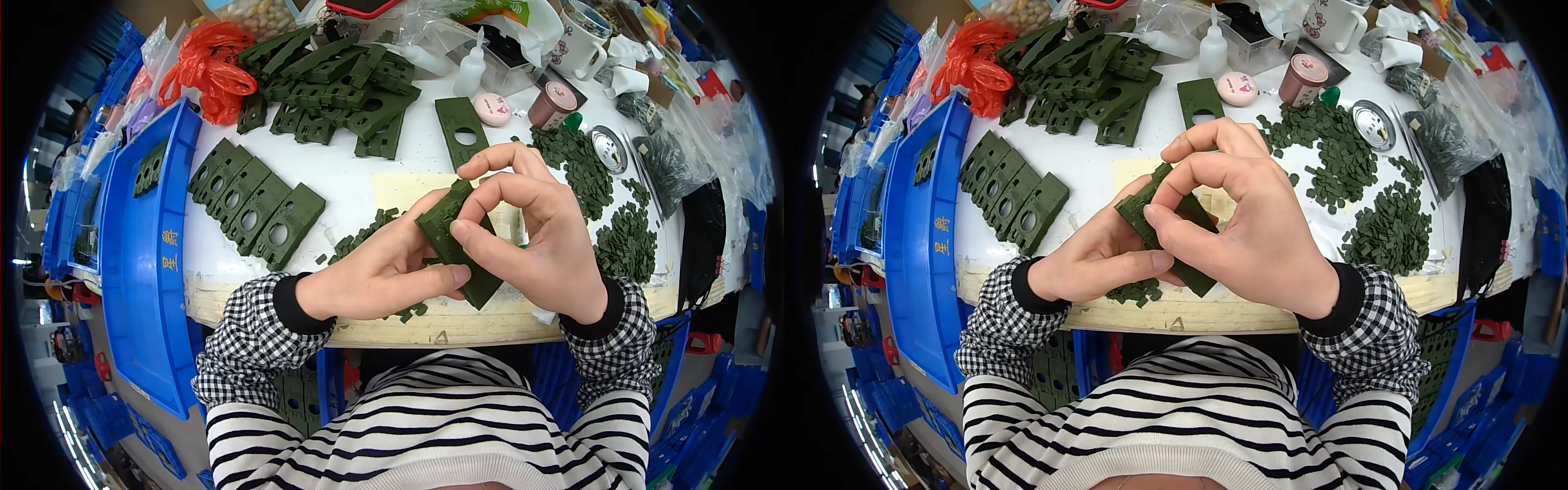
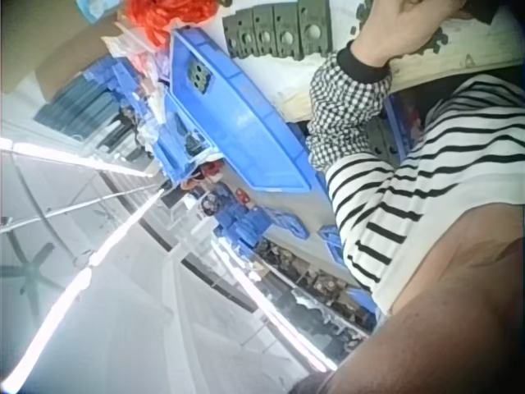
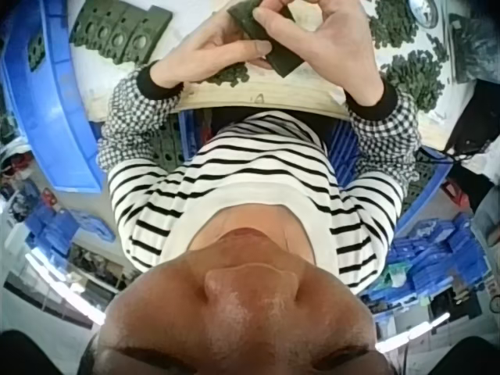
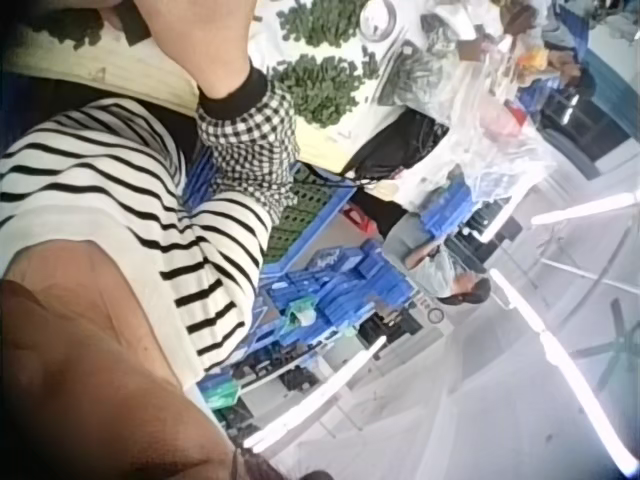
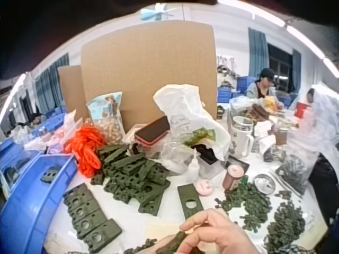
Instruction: Assembling small plastic components for toy tank models at a production workbench.
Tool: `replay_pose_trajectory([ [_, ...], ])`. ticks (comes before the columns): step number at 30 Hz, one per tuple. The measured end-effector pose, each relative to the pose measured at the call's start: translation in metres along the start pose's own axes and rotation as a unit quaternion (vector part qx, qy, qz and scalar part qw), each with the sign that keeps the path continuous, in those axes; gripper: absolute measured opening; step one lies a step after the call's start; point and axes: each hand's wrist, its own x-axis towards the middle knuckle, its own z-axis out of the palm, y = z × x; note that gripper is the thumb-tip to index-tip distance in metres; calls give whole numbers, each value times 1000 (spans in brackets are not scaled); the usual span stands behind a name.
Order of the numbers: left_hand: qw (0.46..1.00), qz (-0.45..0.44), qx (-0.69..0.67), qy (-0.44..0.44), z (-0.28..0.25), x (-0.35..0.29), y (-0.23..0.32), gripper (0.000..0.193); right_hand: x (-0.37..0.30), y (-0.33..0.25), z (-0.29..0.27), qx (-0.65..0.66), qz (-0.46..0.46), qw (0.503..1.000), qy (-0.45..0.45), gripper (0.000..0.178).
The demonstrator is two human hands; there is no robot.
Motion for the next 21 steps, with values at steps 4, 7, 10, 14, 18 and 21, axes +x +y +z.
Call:
replay_pose_trajectory([
  [4,1000,-3,9,0,0,0,1,68,0,-1,0,-3,-2,1000,-2,9],
  [7,1000,2,12,-1,0,1,1,66,0,1,0,-3,-1,1000,-1,9],
  [10,1000,-6,24,-8,-1,1,1,69,0,1,0,-6,-1,1000,1,8],
  [14,998,-27,50,-19,-3,0,2,77,0,0,1,-9,-3,1000,4,8],
  [18,998,-23,54,-19,-3,0,3,76,-1,0,1,-31,-10,999,2,9],
  [21,999,23,25,0,1,1,-1,58,-1,2,2,-25,-14,1000,9,10],
])
